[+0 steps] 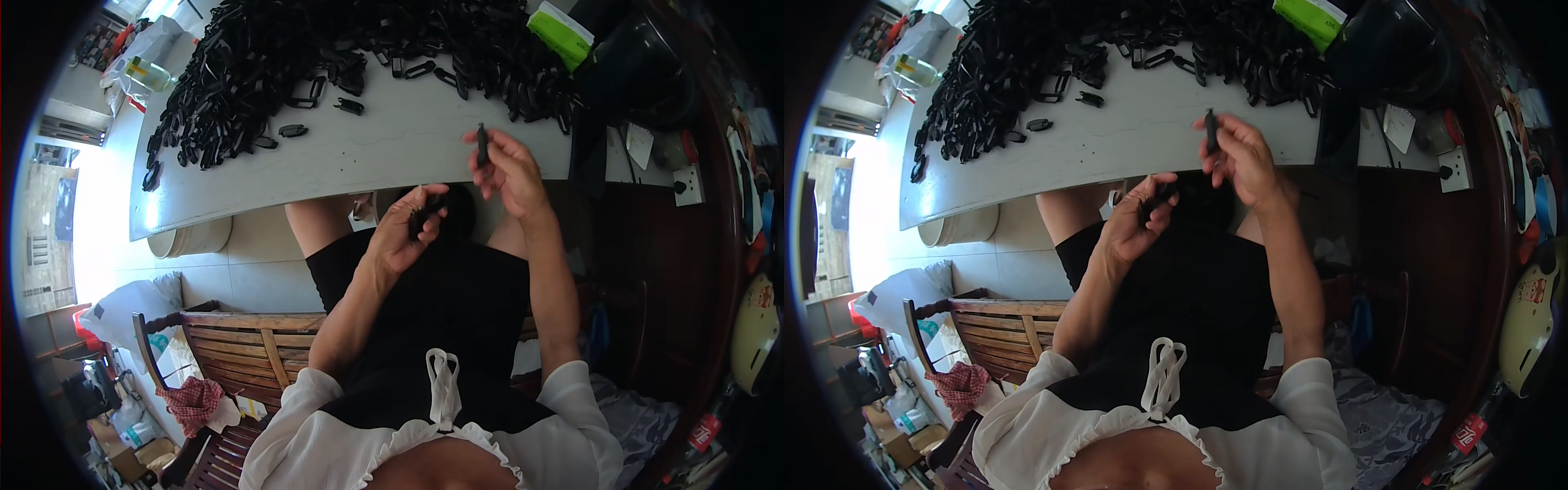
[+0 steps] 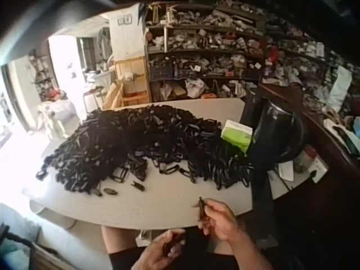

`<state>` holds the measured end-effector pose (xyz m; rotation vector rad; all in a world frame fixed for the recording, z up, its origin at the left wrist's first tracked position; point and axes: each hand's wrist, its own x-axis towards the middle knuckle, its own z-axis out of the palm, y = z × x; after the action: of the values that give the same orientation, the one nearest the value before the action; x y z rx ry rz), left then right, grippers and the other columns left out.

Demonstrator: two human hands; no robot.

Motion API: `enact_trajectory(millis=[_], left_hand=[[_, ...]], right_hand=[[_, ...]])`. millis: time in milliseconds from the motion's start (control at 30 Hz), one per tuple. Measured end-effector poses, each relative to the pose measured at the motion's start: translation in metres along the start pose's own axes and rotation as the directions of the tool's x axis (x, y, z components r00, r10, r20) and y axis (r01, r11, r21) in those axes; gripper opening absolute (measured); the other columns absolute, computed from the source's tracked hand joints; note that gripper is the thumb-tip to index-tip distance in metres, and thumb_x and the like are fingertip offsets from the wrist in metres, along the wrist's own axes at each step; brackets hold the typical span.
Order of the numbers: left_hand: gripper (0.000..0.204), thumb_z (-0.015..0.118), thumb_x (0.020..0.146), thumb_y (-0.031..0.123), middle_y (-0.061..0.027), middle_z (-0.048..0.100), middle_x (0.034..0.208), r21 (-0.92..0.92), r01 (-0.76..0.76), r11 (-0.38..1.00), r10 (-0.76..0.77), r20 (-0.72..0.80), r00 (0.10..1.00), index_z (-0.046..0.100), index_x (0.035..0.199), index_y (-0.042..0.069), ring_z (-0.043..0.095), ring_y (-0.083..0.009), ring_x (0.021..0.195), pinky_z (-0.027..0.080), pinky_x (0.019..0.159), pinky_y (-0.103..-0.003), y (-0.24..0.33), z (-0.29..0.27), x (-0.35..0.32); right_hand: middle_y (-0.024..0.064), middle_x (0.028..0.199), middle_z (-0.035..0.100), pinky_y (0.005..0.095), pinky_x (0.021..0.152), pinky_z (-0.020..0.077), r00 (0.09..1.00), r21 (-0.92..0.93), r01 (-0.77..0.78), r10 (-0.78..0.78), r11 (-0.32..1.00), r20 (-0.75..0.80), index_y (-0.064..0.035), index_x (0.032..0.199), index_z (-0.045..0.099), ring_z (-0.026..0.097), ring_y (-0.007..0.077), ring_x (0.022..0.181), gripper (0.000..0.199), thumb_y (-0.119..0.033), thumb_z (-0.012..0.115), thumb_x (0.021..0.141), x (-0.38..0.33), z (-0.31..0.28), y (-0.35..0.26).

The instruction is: Assembling two pieces of small black plastic buckles by hand.

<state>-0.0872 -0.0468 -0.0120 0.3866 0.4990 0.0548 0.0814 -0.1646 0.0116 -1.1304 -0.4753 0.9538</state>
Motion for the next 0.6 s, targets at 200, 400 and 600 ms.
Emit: enact_trajectory(millis=[200, 400, 600], left_hand=[[0.029, 0.047, 0.097, 0.028, -0.0072, 0.056, 0.076, 0.128, -0.044, 0.991, 0.018, 0.194, 0.981, 0.056, 0.107, 0.002, 0.042, -0.0081, 0.044, 0.030, 0.038, -0.018, 0.009, -0.005, -0.002], [0.030, 0.044, 0.098, 0.033, -0.0054, 0.057, 0.067, 0.405, -0.209, 0.890, 0.172, 0.126, 0.977, 0.054, 0.104, 0.005, 0.047, -0.0086, 0.043, 0.031, 0.036, -0.018, 0.006, 0.008, -0.005], [0.031, 0.041, 0.099, 0.032, -0.0068, 0.057, 0.065, 0.526, -0.210, 0.824, 0.175, 0.117, 0.978, 0.049, 0.115, 0.006, 0.048, -0.0085, 0.042, 0.034, 0.036, -0.018, 0.011, 0.004, -0.007]], right_hand=[[0.0023, 0.076, 0.056, 0.0179, 0.041, 0.0437, 0.989, 0.115, -0.044, 0.027, 0.992, 0.146, -0.0005, 0.100, 0.058, 0.053, 0.0068, 0.058, 0.024, -0.023, 0.052, 0.094, -0.023, 0.027, 0.017], [0.0006, 0.070, 0.053, 0.0173, 0.042, 0.0389, 0.995, -0.194, 0.099, -0.096, 0.976, 0.021, 0.0004, 0.106, 0.055, 0.046, 0.0040, 0.053, 0.024, -0.020, 0.050, 0.094, -0.035, 0.048, 0.025], [0.0028, 0.071, 0.055, 0.0201, 0.042, 0.0377, 0.898, -0.618, 0.373, -0.436, 0.692, 0.055, -0.0045, 0.113, 0.055, 0.048, 0.0055, 0.053, 0.023, -0.015, 0.053, 0.092, -0.025, 0.051, 0.032]])
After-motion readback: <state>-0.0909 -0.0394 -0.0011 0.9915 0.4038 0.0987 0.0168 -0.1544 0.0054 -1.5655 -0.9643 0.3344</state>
